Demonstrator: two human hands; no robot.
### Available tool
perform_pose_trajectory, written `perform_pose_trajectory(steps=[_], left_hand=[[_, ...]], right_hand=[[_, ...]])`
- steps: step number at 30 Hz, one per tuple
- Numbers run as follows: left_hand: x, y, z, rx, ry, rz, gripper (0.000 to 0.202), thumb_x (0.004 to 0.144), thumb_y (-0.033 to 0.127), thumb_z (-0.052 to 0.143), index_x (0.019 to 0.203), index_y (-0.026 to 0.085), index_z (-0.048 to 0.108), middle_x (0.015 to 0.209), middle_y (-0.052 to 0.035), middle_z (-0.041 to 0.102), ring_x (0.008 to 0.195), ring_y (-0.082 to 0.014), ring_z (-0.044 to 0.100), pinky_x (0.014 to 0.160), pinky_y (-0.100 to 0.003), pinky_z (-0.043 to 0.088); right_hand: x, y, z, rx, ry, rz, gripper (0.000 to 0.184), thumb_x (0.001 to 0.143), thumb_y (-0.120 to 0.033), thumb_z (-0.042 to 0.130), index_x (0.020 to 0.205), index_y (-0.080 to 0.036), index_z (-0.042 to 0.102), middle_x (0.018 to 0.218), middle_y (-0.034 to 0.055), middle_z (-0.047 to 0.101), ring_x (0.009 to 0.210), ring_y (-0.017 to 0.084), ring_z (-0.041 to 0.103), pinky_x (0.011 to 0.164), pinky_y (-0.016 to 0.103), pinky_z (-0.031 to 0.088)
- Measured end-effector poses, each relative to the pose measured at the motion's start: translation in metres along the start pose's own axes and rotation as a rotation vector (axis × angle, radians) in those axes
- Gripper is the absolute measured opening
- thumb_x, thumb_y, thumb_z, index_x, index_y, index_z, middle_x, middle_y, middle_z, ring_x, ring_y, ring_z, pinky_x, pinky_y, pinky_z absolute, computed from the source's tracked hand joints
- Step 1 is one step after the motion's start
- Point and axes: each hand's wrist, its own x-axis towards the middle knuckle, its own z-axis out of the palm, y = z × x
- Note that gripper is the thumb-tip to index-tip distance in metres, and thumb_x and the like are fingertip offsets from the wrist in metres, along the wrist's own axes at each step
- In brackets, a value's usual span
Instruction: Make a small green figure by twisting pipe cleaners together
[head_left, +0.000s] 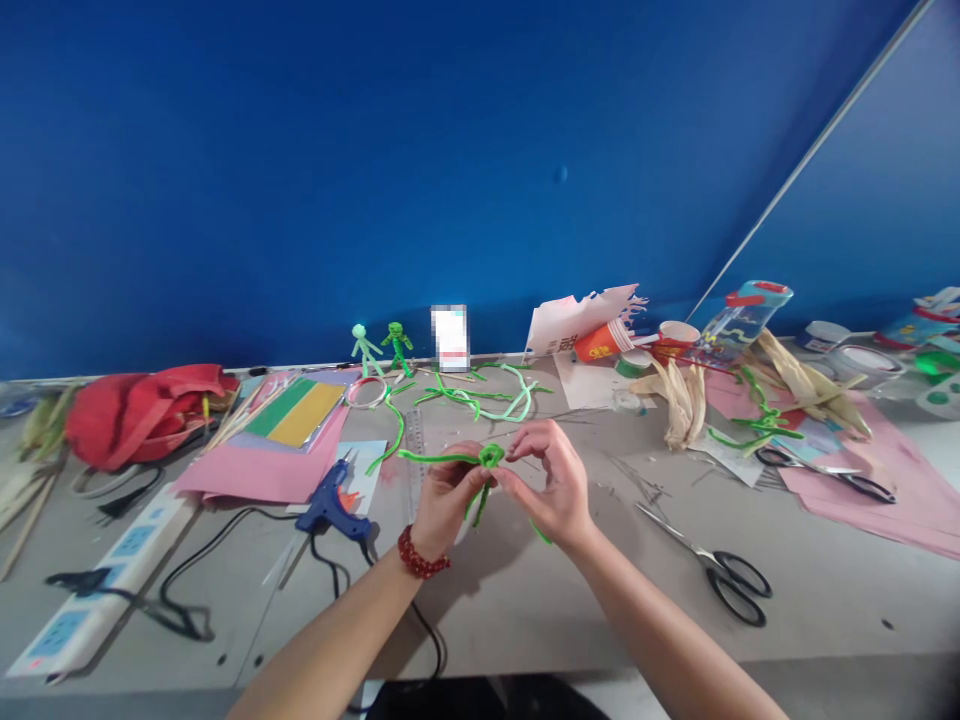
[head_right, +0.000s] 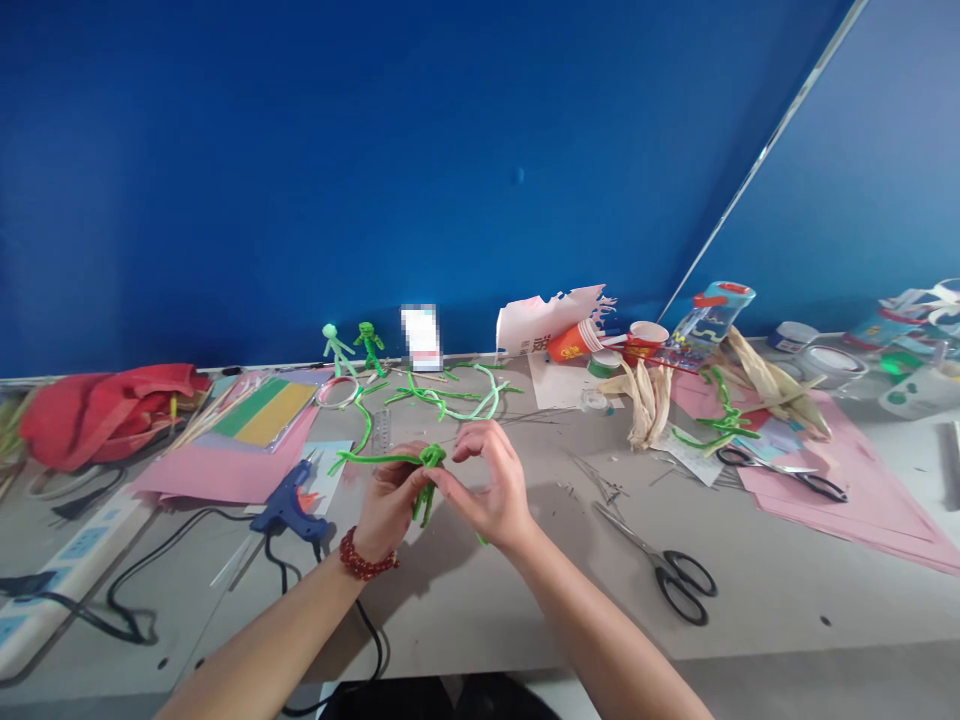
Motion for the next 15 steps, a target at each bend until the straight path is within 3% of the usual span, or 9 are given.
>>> perform_pose_trajectory(steps=[4, 9, 15], left_hand=[[-0.0003, -0.0013, -0.0004, 0.064, 0.052, 0.058, 0.013, 0.071, 0.028, 0.08, 0.078, 0.019, 0.072, 0.083, -0.0035, 0.067, 0.08, -0.0161, 0.064, 0.071, -0.027, 0.053], [0.0, -0.0002, 0.0012, 0.09, 0.03, 0.082, 0.012, 0.072, 0.026, 0.079, 0.078, 0.019, 0.072, 0.083, -0.0043, 0.068, 0.08, -0.0166, 0.065, 0.07, -0.027, 0.054], [0.0002, -0.0004, 0.0026, -0.111, 0.044, -0.129, 0.022, 0.062, 0.028, 0.086, 0.077, 0.018, 0.073, 0.077, -0.0015, 0.071, 0.068, -0.014, 0.066, 0.064, -0.024, 0.053]], right_hand=[[0.0027, -0.0036, 0.0002, -0.162, -0.009, -0.127, 0.009, 0.08, -0.016, 0.07, 0.08, -0.021, 0.062, 0.073, 0.0027, 0.06, 0.071, 0.017, 0.057, 0.064, 0.03, 0.049], [-0.0001, -0.0023, 0.0038, -0.191, -0.006, -0.126, 0.007, 0.083, -0.014, 0.064, 0.079, -0.02, 0.064, 0.058, -0.0019, 0.05, 0.052, 0.012, 0.046, 0.052, 0.025, 0.041], [-0.0006, -0.0035, 0.004, -0.147, -0.049, -0.106, 0.01, 0.084, -0.012, 0.06, 0.077, -0.02, 0.061, 0.061, -0.0011, 0.051, 0.054, 0.012, 0.046, 0.052, 0.025, 0.041]])
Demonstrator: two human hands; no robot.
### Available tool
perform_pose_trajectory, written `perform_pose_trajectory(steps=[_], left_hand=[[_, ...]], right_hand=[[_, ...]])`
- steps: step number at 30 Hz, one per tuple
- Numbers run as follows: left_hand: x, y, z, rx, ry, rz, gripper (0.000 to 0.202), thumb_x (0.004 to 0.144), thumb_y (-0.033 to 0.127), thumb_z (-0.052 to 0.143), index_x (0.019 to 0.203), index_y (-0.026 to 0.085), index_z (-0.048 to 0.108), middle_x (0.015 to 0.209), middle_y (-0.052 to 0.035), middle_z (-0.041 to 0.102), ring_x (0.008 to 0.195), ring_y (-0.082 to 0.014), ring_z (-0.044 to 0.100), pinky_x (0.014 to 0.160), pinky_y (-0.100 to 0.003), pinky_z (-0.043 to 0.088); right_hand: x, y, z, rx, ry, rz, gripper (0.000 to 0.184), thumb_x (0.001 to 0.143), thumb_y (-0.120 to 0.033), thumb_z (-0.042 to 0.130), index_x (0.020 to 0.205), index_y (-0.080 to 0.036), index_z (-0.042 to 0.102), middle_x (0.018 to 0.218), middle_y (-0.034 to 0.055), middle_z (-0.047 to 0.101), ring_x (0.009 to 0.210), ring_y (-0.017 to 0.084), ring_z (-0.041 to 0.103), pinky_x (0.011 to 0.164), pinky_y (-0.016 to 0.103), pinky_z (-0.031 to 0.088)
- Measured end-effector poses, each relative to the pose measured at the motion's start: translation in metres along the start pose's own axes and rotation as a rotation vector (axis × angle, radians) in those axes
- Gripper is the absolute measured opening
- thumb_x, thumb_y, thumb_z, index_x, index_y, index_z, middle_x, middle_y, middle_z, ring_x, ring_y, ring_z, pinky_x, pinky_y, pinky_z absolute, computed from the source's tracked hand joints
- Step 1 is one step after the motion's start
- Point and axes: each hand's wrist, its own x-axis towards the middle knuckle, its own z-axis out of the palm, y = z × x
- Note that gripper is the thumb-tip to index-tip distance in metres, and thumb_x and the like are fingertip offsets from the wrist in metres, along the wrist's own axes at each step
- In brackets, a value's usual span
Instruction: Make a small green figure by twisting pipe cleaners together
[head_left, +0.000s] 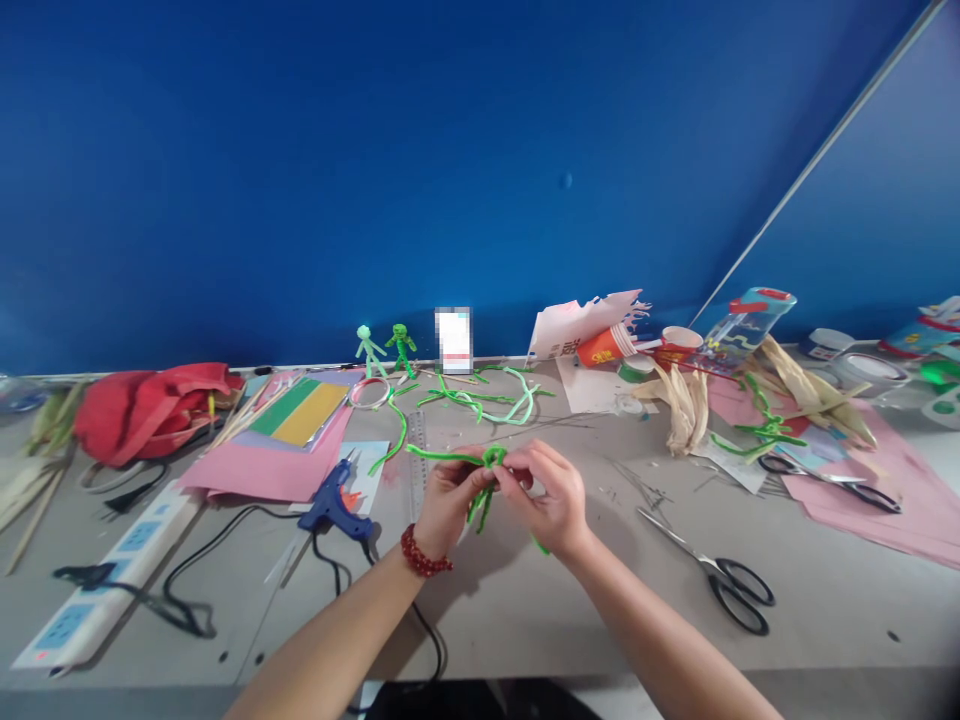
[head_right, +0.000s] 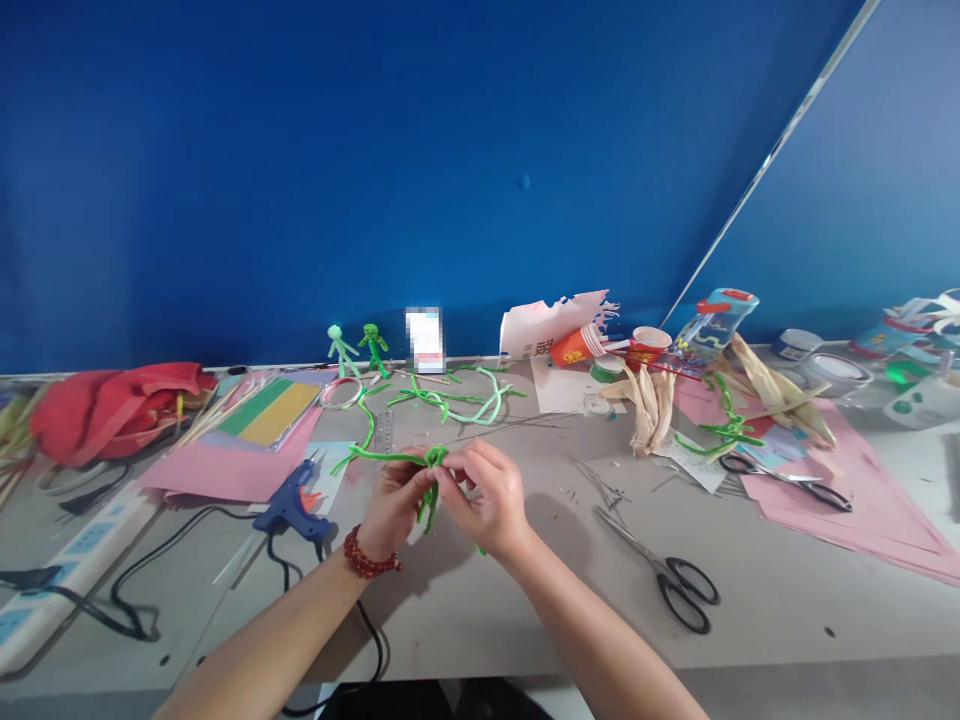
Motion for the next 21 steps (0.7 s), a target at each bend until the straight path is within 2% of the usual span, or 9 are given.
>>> perform_pose_trajectory(steps=[4, 7, 16, 21], left_hand=[[-0.0003, 0.0014, -0.0003, -0.115, -0.023, -0.141, 0.026, 0.058, 0.025, 0.088, 0.077, 0.018, 0.072, 0.071, 0.0003, 0.072, 0.057, -0.0108, 0.063, 0.058, -0.023, 0.051], [-0.0007, 0.003, 0.0, -0.155, -0.057, -0.186, 0.024, 0.06, 0.024, 0.087, 0.077, 0.018, 0.072, 0.067, 0.0014, 0.07, 0.053, -0.009, 0.062, 0.055, -0.02, 0.05], [-0.0008, 0.0042, 0.0013, -0.137, -0.072, -0.2, 0.025, 0.059, 0.026, 0.088, 0.076, 0.016, 0.071, 0.066, 0.0003, 0.071, 0.053, -0.0089, 0.062, 0.055, -0.02, 0.05], [-0.0013, 0.0062, 0.002, -0.173, -0.031, -0.191, 0.03, 0.055, 0.027, 0.09, 0.076, 0.018, 0.072, 0.068, 0.0006, 0.071, 0.055, -0.0098, 0.063, 0.055, -0.021, 0.051]], right_hand=[[0.0022, -0.0002, -0.0041, 0.0, -0.045, -0.035, 0.011, 0.084, -0.011, 0.059, 0.079, -0.02, 0.06, 0.063, 0.001, 0.056, 0.058, 0.014, 0.049, 0.056, 0.026, 0.043], [0.0043, 0.0003, -0.0065, -0.006, -0.072, -0.07, 0.013, 0.084, -0.009, 0.058, 0.08, -0.021, 0.059, 0.063, 0.0015, 0.06, 0.061, 0.015, 0.052, 0.058, 0.028, 0.044], [0.0091, 0.0008, -0.0082, -0.092, -0.083, -0.191, 0.014, 0.087, -0.009, 0.055, 0.081, -0.021, 0.061, 0.066, 0.0028, 0.064, 0.061, 0.015, 0.053, 0.06, 0.03, 0.045], [0.009, 0.001, -0.0088, 0.019, -0.072, -0.184, 0.008, 0.084, -0.012, 0.064, 0.087, -0.02, 0.063, 0.068, 0.0036, 0.066, 0.062, 0.016, 0.056, 0.061, 0.03, 0.046]])
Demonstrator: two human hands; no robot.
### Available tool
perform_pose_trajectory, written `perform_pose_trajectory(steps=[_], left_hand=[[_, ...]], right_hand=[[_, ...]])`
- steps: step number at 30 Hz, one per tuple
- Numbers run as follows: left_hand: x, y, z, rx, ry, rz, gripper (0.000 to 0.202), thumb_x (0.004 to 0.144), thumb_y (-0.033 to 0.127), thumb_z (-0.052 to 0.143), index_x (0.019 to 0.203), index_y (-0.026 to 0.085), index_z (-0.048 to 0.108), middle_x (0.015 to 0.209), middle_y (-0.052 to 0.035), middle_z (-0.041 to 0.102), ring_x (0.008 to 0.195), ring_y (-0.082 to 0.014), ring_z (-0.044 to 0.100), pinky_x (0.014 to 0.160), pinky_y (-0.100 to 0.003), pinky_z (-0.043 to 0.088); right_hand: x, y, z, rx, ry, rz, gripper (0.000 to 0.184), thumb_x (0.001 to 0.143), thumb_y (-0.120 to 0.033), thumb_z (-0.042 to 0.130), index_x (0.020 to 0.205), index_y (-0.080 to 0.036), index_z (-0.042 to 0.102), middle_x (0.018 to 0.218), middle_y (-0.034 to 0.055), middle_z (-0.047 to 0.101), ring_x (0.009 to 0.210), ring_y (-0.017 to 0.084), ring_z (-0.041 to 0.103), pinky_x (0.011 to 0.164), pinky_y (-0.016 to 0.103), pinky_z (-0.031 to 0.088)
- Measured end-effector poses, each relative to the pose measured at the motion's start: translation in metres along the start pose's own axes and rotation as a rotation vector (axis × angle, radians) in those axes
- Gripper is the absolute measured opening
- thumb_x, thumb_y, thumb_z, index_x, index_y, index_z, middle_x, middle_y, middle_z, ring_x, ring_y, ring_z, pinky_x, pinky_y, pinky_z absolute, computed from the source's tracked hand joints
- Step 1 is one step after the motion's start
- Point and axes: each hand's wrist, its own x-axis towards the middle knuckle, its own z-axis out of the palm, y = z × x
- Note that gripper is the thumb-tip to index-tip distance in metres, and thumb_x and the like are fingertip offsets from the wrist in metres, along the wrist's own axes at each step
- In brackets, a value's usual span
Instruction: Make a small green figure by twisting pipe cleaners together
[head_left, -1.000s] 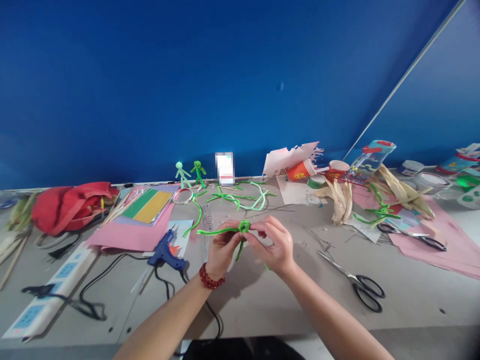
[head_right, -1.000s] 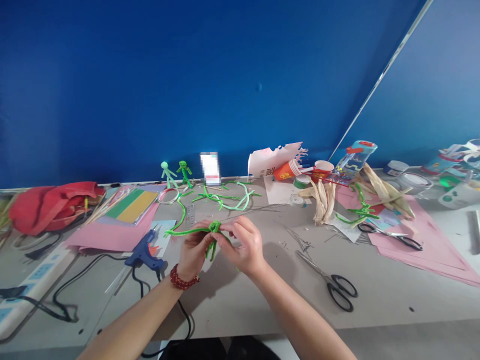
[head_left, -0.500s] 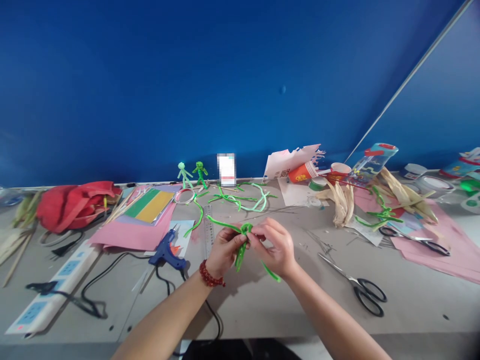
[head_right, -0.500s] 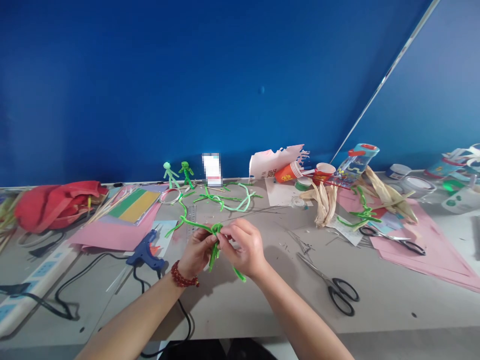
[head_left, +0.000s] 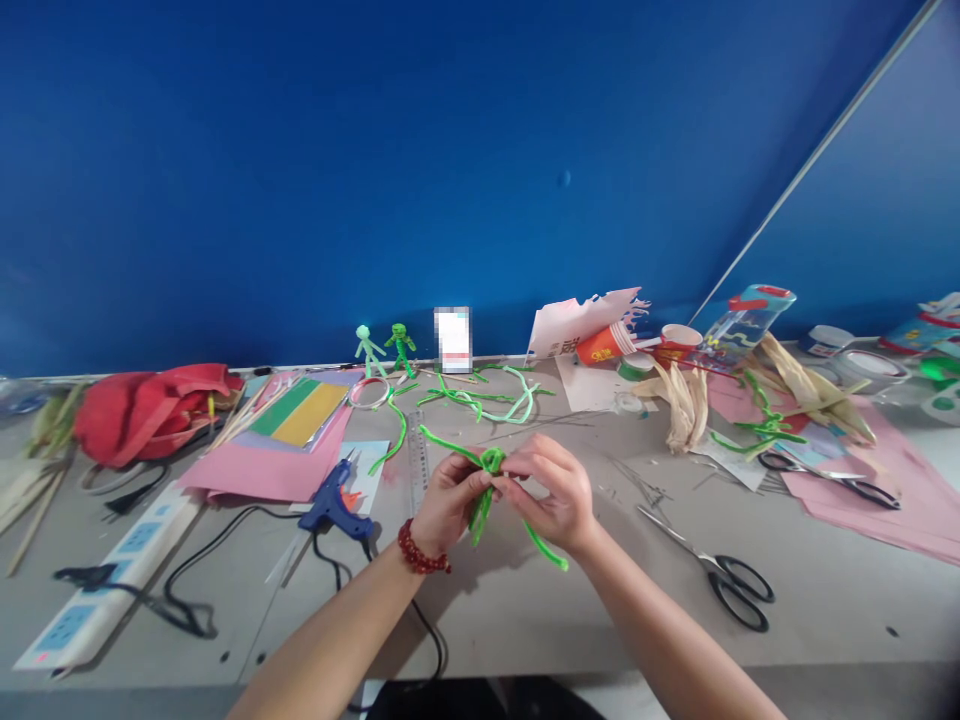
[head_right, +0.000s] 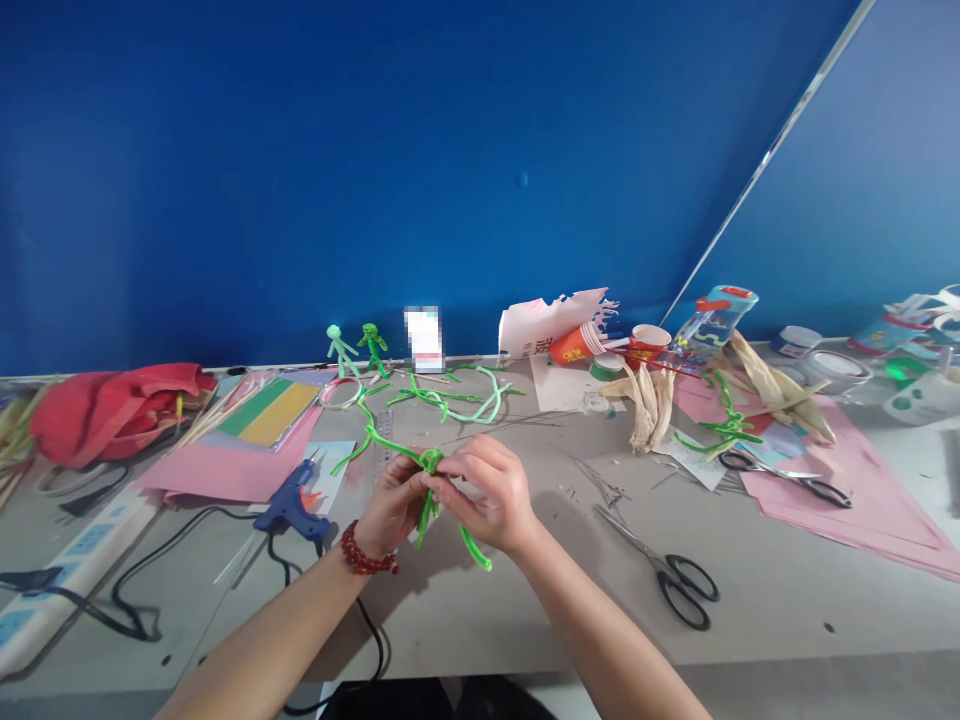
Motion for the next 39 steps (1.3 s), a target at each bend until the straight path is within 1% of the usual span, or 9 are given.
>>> perform_pose_trajectory(steps=[3, 6, 10, 16, 22, 28, 34, 37, 39], left_hand=[[0.0003, 0.0013, 0.0007, 0.022, 0.027, 0.032, 0.031, 0.054, 0.027, 0.09, 0.076, 0.018, 0.071, 0.073, -0.0004, 0.073, 0.059, -0.0111, 0.064, 0.057, -0.022, 0.052], [0.0007, 0.0013, 0.0005, 0.053, 0.029, 0.074, 0.03, 0.054, 0.026, 0.09, 0.077, 0.018, 0.071, 0.072, 0.0, 0.072, 0.06, -0.0115, 0.064, 0.058, -0.023, 0.052], [0.0002, -0.0014, -0.0007, 0.073, 0.004, 0.068, 0.03, 0.056, 0.027, 0.089, 0.077, 0.018, 0.071, 0.071, -0.0002, 0.071, 0.058, -0.0123, 0.063, 0.058, -0.025, 0.052], [-0.0006, -0.0026, 0.0009, 0.056, -0.031, 0.041, 0.024, 0.06, 0.027, 0.087, 0.076, 0.018, 0.071, 0.067, 0.0004, 0.07, 0.056, -0.0108, 0.061, 0.058, -0.024, 0.049], [-0.0006, 0.0002, 0.0043, 0.077, -0.012, 0.048, 0.024, 0.058, 0.029, 0.088, 0.071, 0.017, 0.071, 0.063, 0.001, 0.068, 0.055, -0.0109, 0.06, 0.056, -0.023, 0.049], [0.0, 0.0026, 0.0056, 0.077, -0.004, 0.05, 0.024, 0.058, 0.029, 0.088, 0.068, 0.016, 0.07, 0.06, 0.0013, 0.067, 0.055, -0.0097, 0.06, 0.056, -0.021, 0.049], [0.002, 0.0019, 0.0025, -0.003, 0.023, 0.036, 0.03, 0.055, 0.028, 0.09, 0.075, 0.018, 0.07, 0.067, 0.0014, 0.07, 0.052, -0.0087, 0.06, 0.053, -0.022, 0.049], [0.0027, 0.0005, -0.001, -0.018, 0.031, 0.003, 0.03, 0.056, 0.026, 0.09, 0.075, 0.016, 0.069, 0.068, 0.0004, 0.069, 0.052, -0.0087, 0.06, 0.052, -0.022, 0.048], [0.0026, -0.0003, -0.0032, -0.026, 0.024, -0.007, 0.03, 0.056, 0.025, 0.09, 0.074, 0.015, 0.068, 0.069, -0.0001, 0.069, 0.052, -0.0091, 0.06, 0.052, -0.022, 0.047]], right_hand=[[-0.0008, -0.0017, 0.0023, 0.017, 0.021, 0.04, 0.007, 0.083, -0.013, 0.064, 0.086, -0.02, 0.064, 0.066, 0.0029, 0.065, 0.06, 0.016, 0.055, 0.06, 0.029, 0.046], [-0.0019, -0.004, 0.005, 0.001, 0.053, 0.095, 0.01, 0.084, -0.012, 0.062, 0.079, -0.02, 0.063, 0.06, 0.0004, 0.061, 0.055, 0.014, 0.051, 0.055, 0.026, 0.043], [-0.0026, -0.0045, 0.0046, 0.005, 0.026, 0.139, 0.013, 0.084, -0.013, 0.059, 0.074, -0.021, 0.059, 0.059, -0.0001, 0.057, 0.054, 0.014, 0.049, 0.053, 0.026, 0.042], [-0.0035, 0.0007, 0.0002, -0.033, -0.054, 0.083, 0.013, 0.084, -0.011, 0.058, 0.076, -0.022, 0.056, 0.061, 0.0005, 0.059, 0.057, 0.014, 0.049, 0.057, 0.028, 0.043], [-0.0027, 0.0008, 0.0016, -0.011, -0.031, -0.021, 0.013, 0.085, -0.009, 0.057, 0.084, -0.021, 0.058, 0.066, 0.0029, 0.064, 0.06, 0.016, 0.053, 0.058, 0.029, 0.044], [-0.0029, -0.0008, 0.0044, -0.011, -0.033, 0.015, 0.013, 0.087, -0.011, 0.056, 0.081, -0.021, 0.061, 0.066, 0.0036, 0.066, 0.06, 0.016, 0.055, 0.058, 0.03, 0.047], [-0.0042, -0.0026, 0.0043, 0.102, 0.072, 0.056, 0.01, 0.085, -0.011, 0.061, 0.085, -0.021, 0.065, 0.065, 0.0024, 0.068, 0.058, 0.015, 0.058, 0.059, 0.029, 0.048], [-0.0047, -0.0015, 0.0021, 0.114, 0.167, 0.163, 0.011, 0.085, -0.011, 0.06, 0.084, -0.02, 0.066, 0.069, 0.0022, 0.066, 0.061, 0.015, 0.058, 0.06, 0.028, 0.048], [-0.0053, 0.0007, 0.0014, 0.125, 0.177, 0.248, 0.01, 0.085, -0.012, 0.06, 0.085, -0.02, 0.066, 0.074, 0.0031, 0.065, 0.067, 0.015, 0.06, 0.062, 0.028, 0.049]])
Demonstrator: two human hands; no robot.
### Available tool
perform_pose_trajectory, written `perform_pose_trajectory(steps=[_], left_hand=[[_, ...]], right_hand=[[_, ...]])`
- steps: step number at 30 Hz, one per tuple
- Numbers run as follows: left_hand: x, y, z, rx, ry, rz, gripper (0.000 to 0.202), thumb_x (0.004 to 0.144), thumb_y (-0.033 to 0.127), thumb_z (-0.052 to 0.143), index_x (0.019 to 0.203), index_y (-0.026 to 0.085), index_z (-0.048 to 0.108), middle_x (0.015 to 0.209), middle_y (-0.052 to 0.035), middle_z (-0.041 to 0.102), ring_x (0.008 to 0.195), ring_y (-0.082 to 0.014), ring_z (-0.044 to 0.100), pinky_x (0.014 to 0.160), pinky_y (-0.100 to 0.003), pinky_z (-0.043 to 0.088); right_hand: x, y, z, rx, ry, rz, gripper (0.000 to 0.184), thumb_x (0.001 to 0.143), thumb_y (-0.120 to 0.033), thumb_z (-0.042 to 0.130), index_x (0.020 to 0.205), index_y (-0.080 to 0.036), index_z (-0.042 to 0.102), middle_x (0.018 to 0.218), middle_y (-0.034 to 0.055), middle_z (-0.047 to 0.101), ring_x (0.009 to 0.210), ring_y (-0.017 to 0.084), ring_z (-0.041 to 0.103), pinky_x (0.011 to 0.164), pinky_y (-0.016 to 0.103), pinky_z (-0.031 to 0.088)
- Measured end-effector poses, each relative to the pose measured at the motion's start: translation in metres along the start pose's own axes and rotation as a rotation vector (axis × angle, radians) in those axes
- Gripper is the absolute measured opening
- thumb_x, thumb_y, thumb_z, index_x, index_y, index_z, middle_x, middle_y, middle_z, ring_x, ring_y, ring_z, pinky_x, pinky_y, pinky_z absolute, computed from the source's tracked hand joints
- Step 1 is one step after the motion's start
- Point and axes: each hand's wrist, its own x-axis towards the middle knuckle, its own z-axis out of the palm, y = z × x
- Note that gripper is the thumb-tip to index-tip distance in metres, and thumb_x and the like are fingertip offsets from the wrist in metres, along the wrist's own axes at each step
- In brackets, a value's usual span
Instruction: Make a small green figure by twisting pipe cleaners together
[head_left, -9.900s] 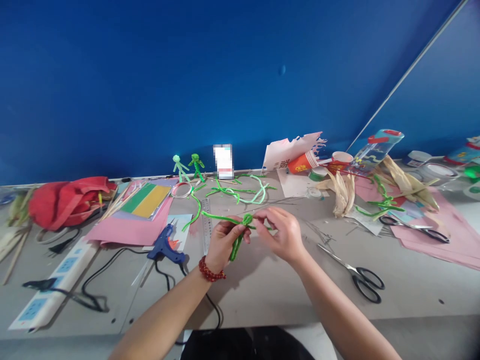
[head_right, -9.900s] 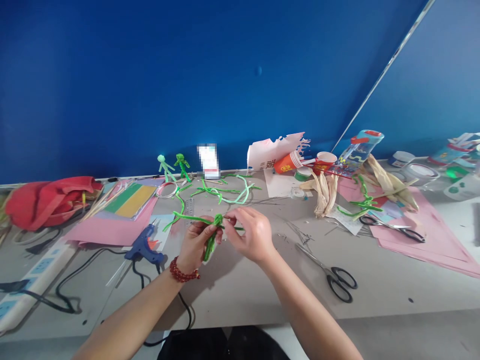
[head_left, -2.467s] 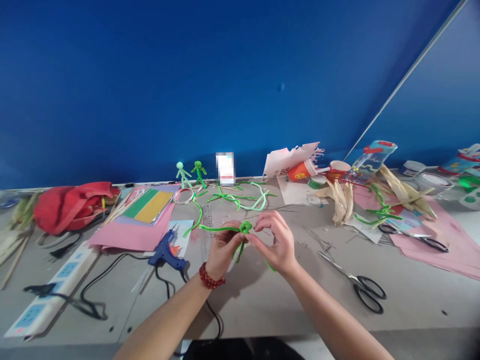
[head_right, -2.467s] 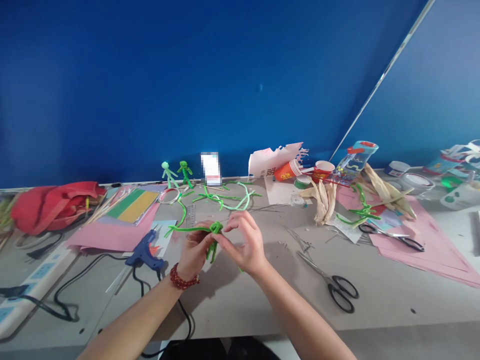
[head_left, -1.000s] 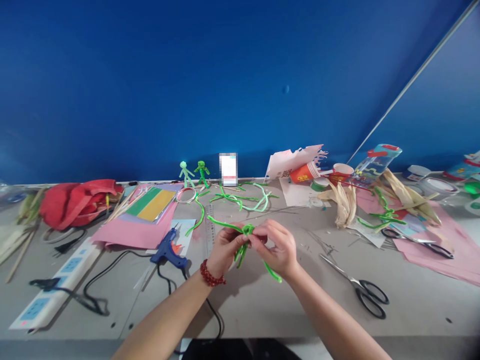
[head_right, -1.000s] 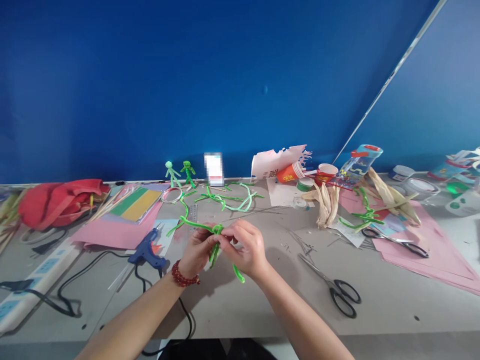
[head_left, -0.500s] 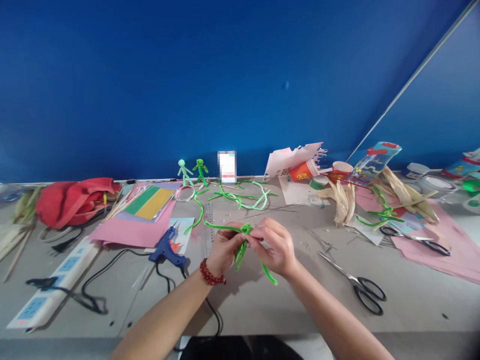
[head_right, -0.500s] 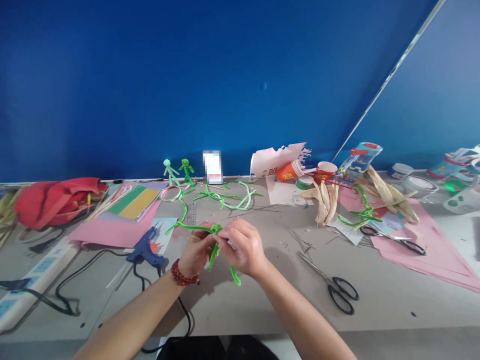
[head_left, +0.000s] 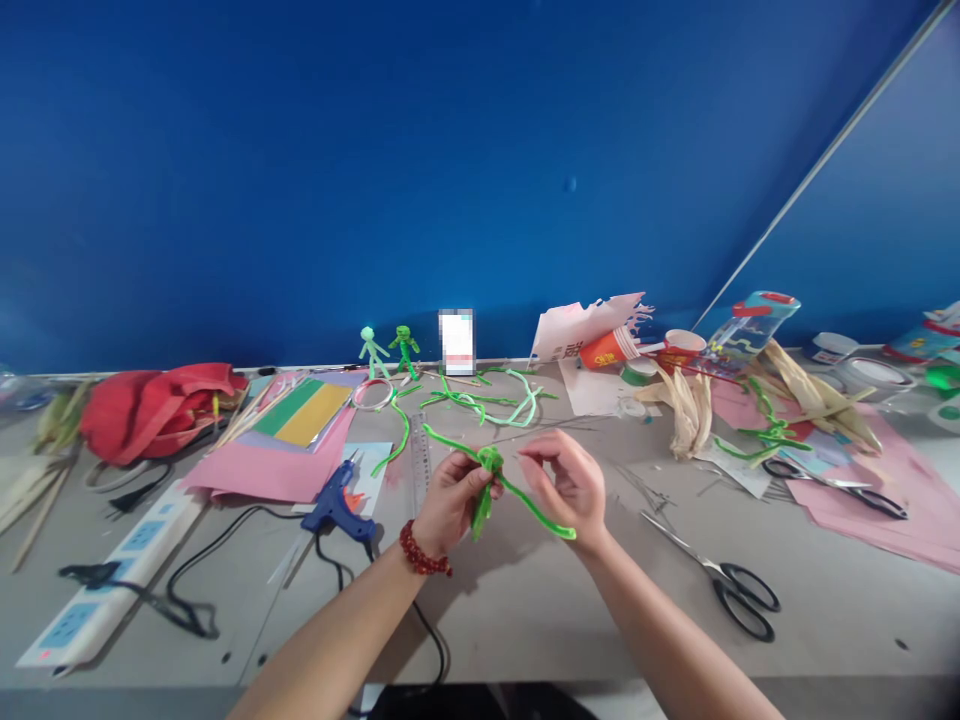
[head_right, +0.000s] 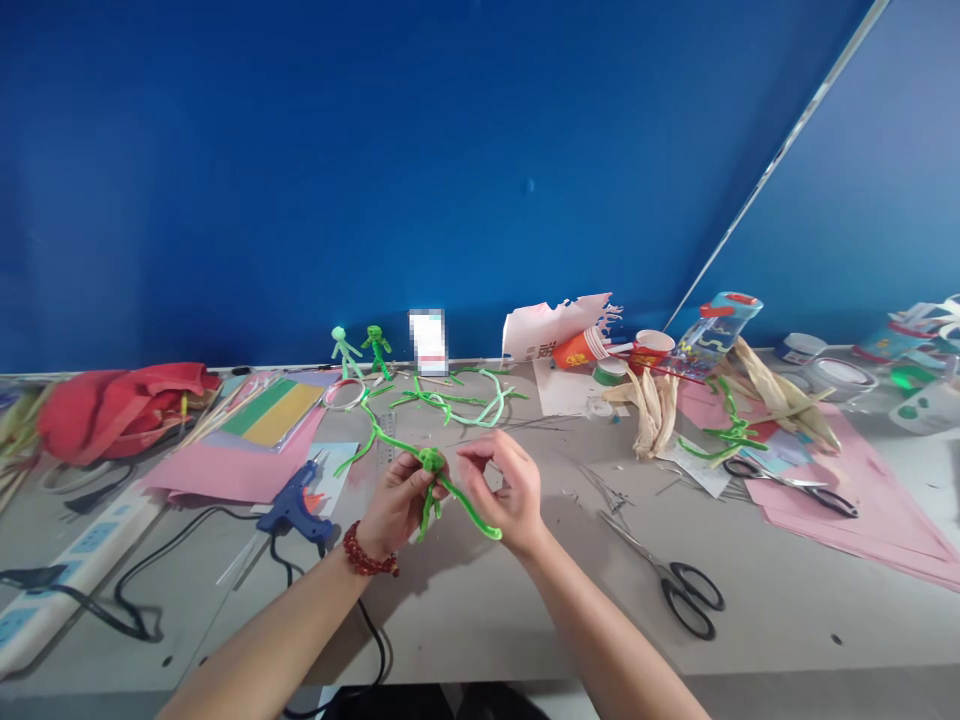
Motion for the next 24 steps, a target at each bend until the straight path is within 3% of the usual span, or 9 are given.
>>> perform_pose_trajectory(steps=[6, 14, 24], left_hand=[[-0.0027, -0.0007, -0.0022, 0.04, -0.118, -0.094, 0.032, 0.061, 0.033, 0.087, 0.075, 0.014, 0.066, 0.057, 0.0017, 0.062, 0.049, -0.0092, 0.057, 0.048, -0.02, 0.043], [-0.006, -0.0021, -0.0038, 0.094, -0.211, -0.125, 0.034, 0.065, 0.039, 0.084, 0.073, 0.014, 0.063, 0.047, 0.0032, 0.054, 0.045, -0.0093, 0.053, 0.048, -0.02, 0.041], [-0.0022, -0.0017, -0.0032, 0.071, -0.076, -0.09, 0.032, 0.057, 0.03, 0.089, 0.076, 0.015, 0.068, 0.063, 0.0005, 0.067, 0.046, -0.0079, 0.057, 0.045, -0.018, 0.042]], right_hand=[[0.0017, 0.0054, -0.0015, 0.098, -0.175, 0.179, 0.012, 0.089, -0.022, 0.059, 0.095, -0.019, 0.069, 0.082, 0.0047, 0.065, 0.071, 0.015, 0.061, 0.062, 0.026, 0.051], [0.0053, 0.0033, -0.0021, 0.149, -0.243, 0.109, 0.008, 0.087, -0.023, 0.063, 0.083, -0.019, 0.069, 0.071, 0.0033, 0.067, 0.066, 0.016, 0.061, 0.062, 0.028, 0.051], [0.0013, -0.0013, -0.0009, -0.073, -0.193, -0.031, 0.014, 0.084, -0.009, 0.054, 0.081, -0.02, 0.063, 0.066, 0.0007, 0.06, 0.063, 0.015, 0.055, 0.06, 0.027, 0.046]])
